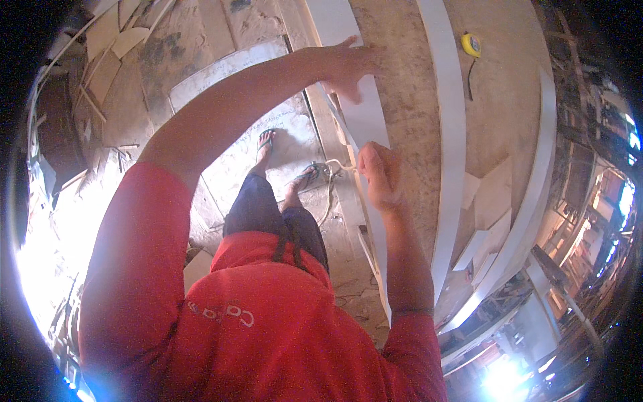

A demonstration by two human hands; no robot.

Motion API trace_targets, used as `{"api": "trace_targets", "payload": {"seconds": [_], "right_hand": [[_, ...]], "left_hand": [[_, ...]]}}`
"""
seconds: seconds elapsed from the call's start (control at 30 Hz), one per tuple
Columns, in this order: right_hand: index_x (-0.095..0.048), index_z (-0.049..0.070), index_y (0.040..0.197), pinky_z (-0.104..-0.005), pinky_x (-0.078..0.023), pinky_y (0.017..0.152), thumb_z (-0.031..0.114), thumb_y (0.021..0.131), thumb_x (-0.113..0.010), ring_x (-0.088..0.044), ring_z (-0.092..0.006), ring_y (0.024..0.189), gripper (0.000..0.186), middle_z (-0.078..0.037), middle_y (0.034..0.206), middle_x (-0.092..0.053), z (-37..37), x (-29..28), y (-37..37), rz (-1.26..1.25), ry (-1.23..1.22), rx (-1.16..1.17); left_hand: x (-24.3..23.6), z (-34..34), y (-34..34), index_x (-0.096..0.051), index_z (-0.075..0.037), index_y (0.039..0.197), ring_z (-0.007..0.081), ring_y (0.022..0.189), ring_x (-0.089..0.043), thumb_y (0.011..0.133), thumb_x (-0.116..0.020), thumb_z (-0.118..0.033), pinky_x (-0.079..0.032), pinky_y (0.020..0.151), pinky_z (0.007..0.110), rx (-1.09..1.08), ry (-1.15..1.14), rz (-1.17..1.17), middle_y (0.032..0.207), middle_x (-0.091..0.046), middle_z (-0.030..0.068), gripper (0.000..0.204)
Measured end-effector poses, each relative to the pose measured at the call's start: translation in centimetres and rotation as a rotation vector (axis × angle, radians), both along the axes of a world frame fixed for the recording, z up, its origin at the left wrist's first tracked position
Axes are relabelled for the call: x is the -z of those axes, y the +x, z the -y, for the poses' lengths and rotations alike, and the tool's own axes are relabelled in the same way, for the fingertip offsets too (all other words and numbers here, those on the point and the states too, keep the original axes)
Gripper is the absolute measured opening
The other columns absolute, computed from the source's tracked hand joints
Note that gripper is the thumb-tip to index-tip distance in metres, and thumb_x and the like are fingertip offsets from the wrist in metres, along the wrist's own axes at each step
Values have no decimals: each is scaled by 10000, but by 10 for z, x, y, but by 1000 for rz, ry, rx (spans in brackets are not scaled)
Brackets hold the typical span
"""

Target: The person marks and cuts long white wood planks on a workbench using a utility knife and a metal straightedge. They repeatedly measure, align, and score the planks to create straight cuts.

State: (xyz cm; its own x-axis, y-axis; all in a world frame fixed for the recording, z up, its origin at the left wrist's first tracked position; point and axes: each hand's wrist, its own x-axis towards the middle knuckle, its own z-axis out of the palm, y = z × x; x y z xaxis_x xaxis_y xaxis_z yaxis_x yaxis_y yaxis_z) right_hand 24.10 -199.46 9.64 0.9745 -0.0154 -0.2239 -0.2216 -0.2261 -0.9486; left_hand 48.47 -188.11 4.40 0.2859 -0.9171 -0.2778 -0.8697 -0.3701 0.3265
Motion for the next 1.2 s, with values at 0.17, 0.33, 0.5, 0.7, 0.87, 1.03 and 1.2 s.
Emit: {"api": "trace_targets", "payload": {"seconds": [0.17,0.33,0.5,0.7,0.87,1.03,1.2], "right_hand": [[-453,92,695,-275,-340,507,428,1101,-439,-437,-115,590,527,4,643,-417,-5,-4,2,1,-12,23],[-448,101,701,-273,-337,514,422,1102,-438,-429,-108,595,514,9,658,-419,-6,-8,2,3,0,36],[-446,103,700,-274,-324,515,409,1109,-434,-419,-100,586,511,12,646,-416,-8,1,-4,-17,-17,28],[-441,113,688,-278,-311,508,430,1114,-434,-396,-94,549,531,19,623,-401,-8,7,-7,-95,-90,104],[-447,101,686,-279,-301,502,458,1113,-426,-398,-90,541,557,17,623,-408,-9,6,-17,53,5,89],[-438,95,686,-287,-297,498,462,1109,-418,-379,-92,541,561,11,613,-405,-5,3,-25,-24,-91,20],[-448,90,692,-293,-303,498,439,1110,-428,-379,-95,538,545,12,610,-405,-5,-6,-33,71,59,75]], "left_hand": [[16,33,-12,-338,-295,1649,328,1625,-122,919,-476,-809,-57,1282,637,-360,-123,178,1762,-140,103,903],[31,51,-26,-329,-304,1652,333,1629,-85,967,-432,-772,-27,1287,620,-507,-113,287,1766,-148,58,835],[34,52,-26,-338,-304,1647,346,1628,-76,998,-419,-724,-18,1298,593,-548,-150,300,1764,-154,67,777],[33,54,-26,-319,-298,1655,333,1631,-62,1001,-437,-681,16,1305,562,-543,-133,268,1769,-136,61,768],[38,55,-27,-328,-285,1654,339,1630,-64,998,-448,-674,21,1301,577,-564,-128,329,1767,-145,60,772],[44,58,-25,-345,-282,1647,339,1629,-71,993,-454,-677,11,1298,590,-585,-179,309,1764,-160,55,772],[42,58,-28,-375,-290,1634,343,1628,-85,991,-456,-675,1,1297,586,-570,-117,362,1759,-179,68,754]]}}
